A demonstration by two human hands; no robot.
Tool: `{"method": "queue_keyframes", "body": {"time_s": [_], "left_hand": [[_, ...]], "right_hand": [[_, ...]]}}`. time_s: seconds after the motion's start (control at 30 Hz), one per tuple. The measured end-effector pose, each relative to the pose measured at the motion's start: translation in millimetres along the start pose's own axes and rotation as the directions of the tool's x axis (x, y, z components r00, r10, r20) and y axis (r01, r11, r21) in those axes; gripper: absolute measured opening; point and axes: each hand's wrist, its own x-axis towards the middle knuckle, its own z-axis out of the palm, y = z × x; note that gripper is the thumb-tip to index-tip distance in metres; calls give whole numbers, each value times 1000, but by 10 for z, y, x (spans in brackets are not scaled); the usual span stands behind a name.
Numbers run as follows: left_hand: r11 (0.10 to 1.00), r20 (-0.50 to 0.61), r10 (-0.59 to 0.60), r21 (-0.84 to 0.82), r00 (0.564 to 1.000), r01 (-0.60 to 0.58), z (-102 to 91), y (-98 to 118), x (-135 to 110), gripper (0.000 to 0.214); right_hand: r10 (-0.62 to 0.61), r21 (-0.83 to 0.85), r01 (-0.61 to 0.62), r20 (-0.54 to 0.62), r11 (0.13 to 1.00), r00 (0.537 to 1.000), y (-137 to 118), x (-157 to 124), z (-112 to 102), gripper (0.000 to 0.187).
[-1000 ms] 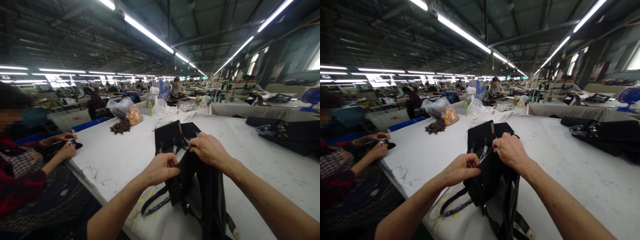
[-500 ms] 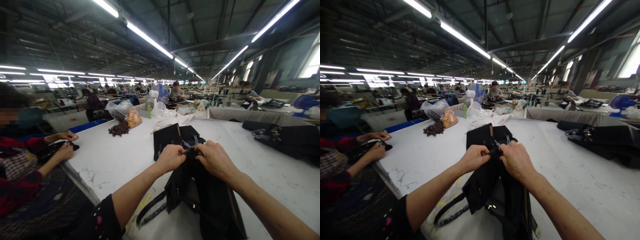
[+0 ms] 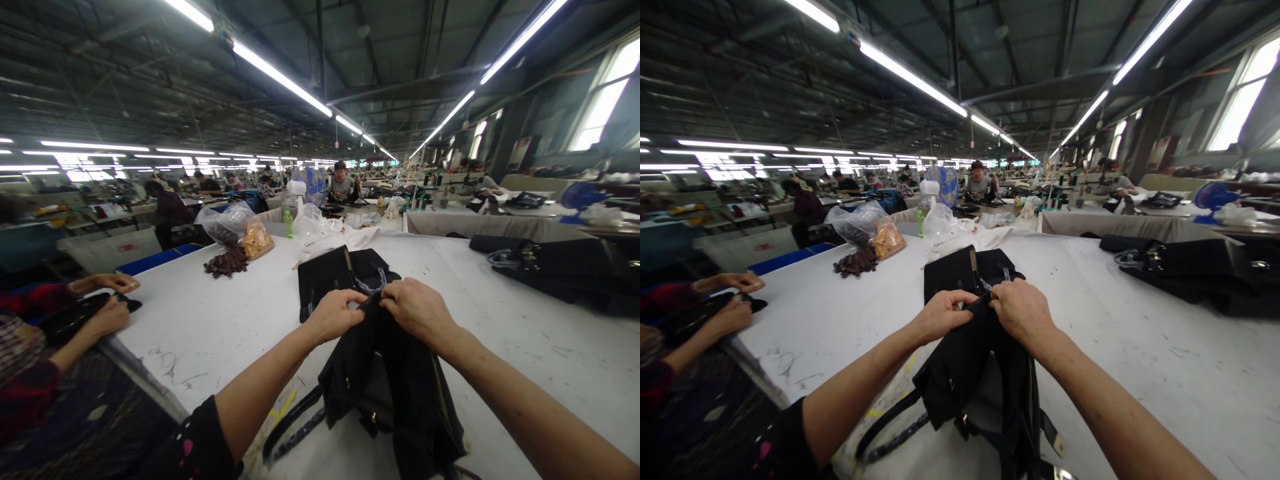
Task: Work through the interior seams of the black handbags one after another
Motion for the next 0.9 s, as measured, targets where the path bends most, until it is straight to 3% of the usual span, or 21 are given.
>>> {"method": "queue_keyframes", "body": {"time_s": [0.33,0.53,0.67,0.8,0.9], "left_hand": [[958,125,-80,-266,989,111,-24,-93,25,20],[888,185,-77,-433,980,152,-26,-43,4,45],[936,222,-66,-324,973,138,-64,-28,39,43],[996,72,-16,-85,997,22,-63,-11,183,18],[995,1,-33,92,999,33,-44,4,274,21]], "right_hand": [[119,-2,-119,44,993,992,-131,63,-45,15],[110,-37,-108,49,993,993,-158,66,-42,18],[96,-66,-93,51,994,994,-186,82,-39,19],[65,-51,-62,59,997,996,-221,116,-41,17],[44,71,-48,55,996,998,-176,100,-25,13]]}}
